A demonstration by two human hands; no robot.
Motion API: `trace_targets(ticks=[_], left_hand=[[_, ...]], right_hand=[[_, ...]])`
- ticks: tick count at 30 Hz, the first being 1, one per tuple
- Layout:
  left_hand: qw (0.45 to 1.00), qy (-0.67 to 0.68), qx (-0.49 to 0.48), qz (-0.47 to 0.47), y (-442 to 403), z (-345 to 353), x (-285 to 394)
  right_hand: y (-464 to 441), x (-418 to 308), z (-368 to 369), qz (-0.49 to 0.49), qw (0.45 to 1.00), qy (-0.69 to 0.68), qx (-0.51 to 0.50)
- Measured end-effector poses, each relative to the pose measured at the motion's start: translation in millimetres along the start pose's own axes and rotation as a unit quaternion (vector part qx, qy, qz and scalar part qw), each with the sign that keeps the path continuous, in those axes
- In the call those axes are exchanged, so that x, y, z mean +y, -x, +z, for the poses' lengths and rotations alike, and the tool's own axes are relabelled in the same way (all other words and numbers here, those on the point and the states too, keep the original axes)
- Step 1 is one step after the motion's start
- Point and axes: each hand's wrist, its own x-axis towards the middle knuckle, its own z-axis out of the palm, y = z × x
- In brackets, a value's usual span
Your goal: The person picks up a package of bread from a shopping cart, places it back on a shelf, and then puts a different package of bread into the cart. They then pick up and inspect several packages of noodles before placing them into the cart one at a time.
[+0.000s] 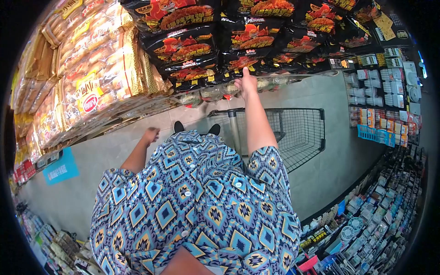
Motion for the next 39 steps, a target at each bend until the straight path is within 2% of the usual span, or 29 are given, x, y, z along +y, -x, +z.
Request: trace_targets(ticks=[1, 3, 5, 7, 11, 13, 15, 17, 18, 19, 21, 22, 27, 29, 31, 34, 37, 39], left_hand=[[0.999, 0.004, 0.006, -0.038, 6.8, -7.2, -16.3], [0.994, 0.070, 0.052, -0.059, 33.2, -16.1, -38.1], [0.990, 0.107, 0.052, -0.080, 49.1, -21.8, -56.6], [0.982, 0.146, 0.056, -0.103, 57.7, -20.6, -68.2], [0.978, 0.171, 0.049, -0.111, 60.3, -11.3, -55.7], [0.983, 0.174, 0.038, -0.045, 53.9, -6.6, -44.3], [0.989, 0.142, 0.001, 0.030, 17.3, -3.6, -56.1], [0.989, 0.146, 0.028, 0.019, 29.8, 1.0, -14.6], [0.988, 0.146, 0.015, 0.041, 24.1, 2.5, -9.7], [0.988, 0.147, 0.014, 0.048, 24.6, 2.2, 0.5], [0.986, 0.152, 0.017, 0.067, 21.6, -0.1, 13.8], [0.988, 0.140, 0.013, 0.065, 17.4, -1.9, 16.6], [0.993, 0.104, 0.020, 0.052, 15.0, -6.8, 10.5], [0.996, 0.088, 0.006, 0.025, 7.4, -9.4, -1.6], [0.997, 0.076, 0.008, 0.018, 9.1, -10.5, -11.0], [0.998, 0.060, 0.001, -0.008, 18.4, -13.1, -10.2], [0.998, 0.057, -0.012, -0.028, 23.1, -12.9, -10.1], [0.997, 0.074, -0.001, -0.010, 16.0, -10.8, -11.6]], right_hand=[[-7.6, 4.4, -1.8, -0.002, 1.000, 0.001, 0.001], [-21.0, 18.4, -5.5, -0.068, 0.995, 0.078, 0.001], [-23.7, 23.8, -6.4, -0.075, 0.994, 0.079, 0.009], [-26.7, 29.8, -3.7, -0.059, 0.998, 0.017, 0.025], [6.3, 46.0, 26.8, 0.009, 0.998, -0.004, -0.057], [14.2, 59.4, 34.4, 0.045, 0.992, -0.038, -0.113], [32.3, 53.8, 36.6, 0.053, 0.991, 0.036, -0.115], [28.1, 60.3, 37.1, 0.020, 0.994, 0.019, -0.102], [32.2, 56.9, 33.5, 0.017, 0.991, 0.020, -0.129], [22.7, 60.2, 26.4, 0.049, 0.993, -0.007, -0.106], [23.9, 58.9, 17.3, 0.005, 0.994, 0.022, -0.107], [17.5, 60.2, 7.5, 0.015, 0.993, 0.007, -0.115], [45.5, 25.3, -9.4, -0.068, 0.996, -0.028, -0.047], [53.3, 4.7, -10.6, -0.151, 0.983, -0.090, -0.062], [85.5, -35.3, 2.0, -0.231, 0.967, -0.094, -0.044], [143.9, -105.3, 37.7, -0.443, 0.894, -0.016, -0.066], [204.6, -170.4, 81.4, -0.640, 0.758, 0.118, -0.052], [242.0, -217.7, 109.4, -0.809, 0.516, 0.281, 0.035]])
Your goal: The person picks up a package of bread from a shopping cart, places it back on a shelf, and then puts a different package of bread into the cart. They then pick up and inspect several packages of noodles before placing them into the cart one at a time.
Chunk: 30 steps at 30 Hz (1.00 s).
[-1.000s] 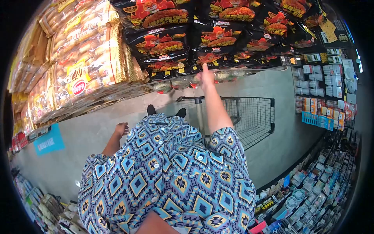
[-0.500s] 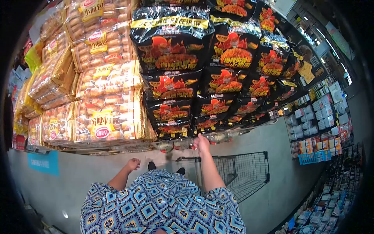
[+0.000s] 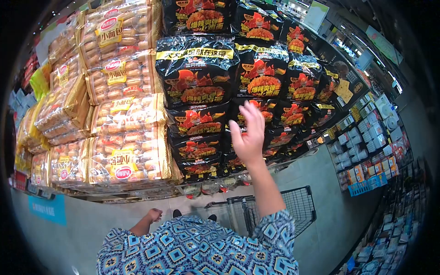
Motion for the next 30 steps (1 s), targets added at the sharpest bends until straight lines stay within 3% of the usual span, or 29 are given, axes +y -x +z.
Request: trace_targets(ticks=[4, 8, 16, 30], left_hand=[[1.000, 0.012, -0.002, 0.018, 2.1, 3.2, 7.2], [0.998, 0.061, 0.001, 0.030, 11.0, 3.8, 2.6], [0.995, 0.094, 0.029, -0.028, 28.0, -3.4, -40.5], [0.999, 0.048, 0.024, 0.007, 26.7, 3.3, -13.8]], right_hand=[[-72.8, -26.6, 13.9, -0.144, 0.986, 0.078, -0.042], [-118.1, -33.3, 30.3, -0.220, 0.959, 0.149, -0.099], [-153.0, -26.4, 60.6, -0.271, 0.925, 0.190, -0.186], [-136.8, -15.2, 70.9, -0.292, 0.927, 0.182, -0.146]])
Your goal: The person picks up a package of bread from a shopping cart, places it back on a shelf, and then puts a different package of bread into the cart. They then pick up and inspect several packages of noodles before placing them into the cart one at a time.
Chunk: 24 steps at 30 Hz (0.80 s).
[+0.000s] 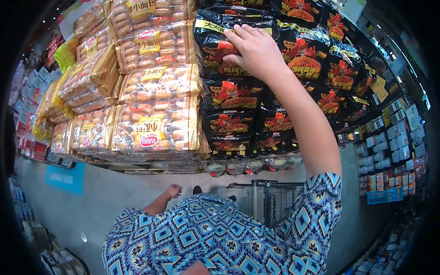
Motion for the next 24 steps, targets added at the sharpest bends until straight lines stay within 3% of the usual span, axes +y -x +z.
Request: trace_targets(ticks=[2, 6, 9, 12, 13, 16, 24], left_hand=[[0.999, -0.014, -0.040, 0.016, 1.4, 3.2, 7.1], [0.999, -0.003, -0.028, 0.019, 3.9, 10.0, 4.1], [0.999, 0.001, -0.032, 0.012, 8.0, 9.3, -2.7], [1.000, 0.007, -0.015, 0.007, 17.4, 5.9, -9.3], [1.000, 0.014, -0.014, 0.002, 18.9, 3.5, -13.4], [1.000, 0.018, -0.006, -0.013, 23.1, -2.0, -21.3], [0.998, 0.016, 0.009, -0.052, 31.3, -2.1, -35.8]], right_hand=[[-0.8, -3.3, -0.8, -0.003, 1.000, -0.007, 0.008], [-14.1, -23.6, -6.2, 0.048, 0.997, -0.011, -0.052], [-21.3, -33.5, 5.9, 0.004, 0.997, -0.017, 0.069], [-28.0, -34.0, 11.9, 0.004, 0.991, -0.055, 0.120], [-39.4, -40.9, -25.7, 0.034, 0.986, -0.164, 0.007], [-44.0, -37.7, -27.2, 0.047, 0.977, -0.205, -0.019], [-38.0, -35.4, -1.9, 0.069, 0.965, -0.238, 0.089]])
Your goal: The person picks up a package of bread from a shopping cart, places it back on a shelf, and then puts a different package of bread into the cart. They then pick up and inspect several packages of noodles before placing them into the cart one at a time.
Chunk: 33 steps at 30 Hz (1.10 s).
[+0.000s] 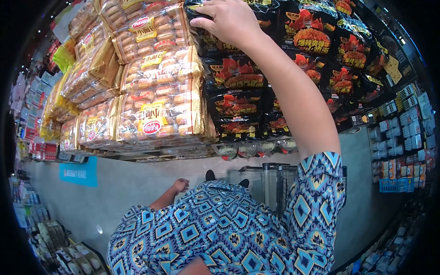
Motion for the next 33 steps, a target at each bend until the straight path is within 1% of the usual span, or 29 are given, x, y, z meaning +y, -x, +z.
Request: trace_targets(ticks=[4, 6, 7, 8, 9, 10, 11, 13, 17, 19, 20, 22, 24, 26, 28, 30, 31, 32, 33], left_hand=[[1.000, -0.003, -0.013, 0.009, -1.4, 3.0, 5.2], [1.000, -0.007, -0.015, 0.013, -1.0, 6.2, 8.1], [1.000, -0.002, -0.015, 0.018, -0.9, 7.6, 9.2], [1.000, 0.003, -0.014, 0.023, -0.5, 8.1, 10.8], [1.000, 0.003, -0.014, 0.023, -1.7, 8.9, 10.7], [1.000, -0.001, -0.016, 0.024, -2.6, 10.0, 9.8], [1.000, -0.005, -0.017, 0.025, -3.2, 10.4, 8.6], [0.999, -0.006, -0.023, 0.023, -4.8, 11.6, 6.2], [0.999, -0.023, -0.027, 0.022, -2.1, 12.7, 4.4], [0.999, -0.021, -0.022, 0.021, 0.8, 11.4, 4.0], [0.999, -0.020, -0.020, 0.021, 1.6, 12.6, 5.1], [0.999, -0.016, -0.018, 0.023, 3.0, 12.5, 6.2], [0.999, -0.012, -0.020, 0.024, 0.5, 13.5, -1.6], [0.999, -0.009, -0.014, 0.044, -9.2, 12.4, -9.6], [0.998, -0.016, -0.019, 0.054, -6.2, 11.6, -6.8], [0.998, -0.019, -0.023, 0.061, -5.1, 13.0, -7.1], [0.998, -0.016, -0.021, 0.060, -7.0, 13.4, -8.0], [0.998, -0.012, -0.018, 0.058, -8.7, 13.3, -9.8], [0.998, -0.020, -0.018, 0.061, -8.8, 13.3, -9.2]], right_hand=[[1.8, 2.0, 0.0, 0.027, 0.999, 0.001, -0.027], [-1.0, -0.2, -4.0, 0.041, 0.994, -0.097, -0.018], [-1.3, -6.0, -10.4, 0.056, 0.992, -0.116, -0.013], [-0.5, -6.0, -11.9, 0.057, 0.992, -0.115, -0.012], [0.5, -5.1, -13.3, 0.023, 1.000, -0.015, 0.009], [1.0, -4.6, -13.7, -0.012, 0.996, 0.086, 0.030], [0.9, -4.8, -13.3, -0.012, 0.996, 0.085, 0.030], [0.7, -4.8, -10.7, -0.050, 0.997, 0.018, 0.048], [-3.4, -4.6, 1.0, -0.063, 0.996, 0.031, 0.055], [-6.3, -1.6, 7.8, -0.039, 0.999, 0.008, 0.011], [-5.0, -0.6, 10.9, -0.038, 0.999, 0.010, 0.010], [-4.7, -6.0, 8.3, 0.018, 1.000, 0.019, -0.010], [-3.1, -9.5, 4.4, 0.018, 1.000, 0.015, -0.008], [-0.6, -7.3, 1.7, -0.030, 0.998, -0.033, 0.046], [4.0, 1.0, -7.9, -0.046, 0.998, 0.003, 0.044], [20.5, 20.8, -5.9, -0.020, 0.988, 0.146, -0.048], [23.7, 24.8, -10.9, -0.035, 0.985, 0.166, -0.017], [27.1, 27.5, -16.1, -0.038, 0.985, 0.170, -0.019], [29.7, 29.7, -21.2, -0.046, 0.978, 0.201, 0.010]])
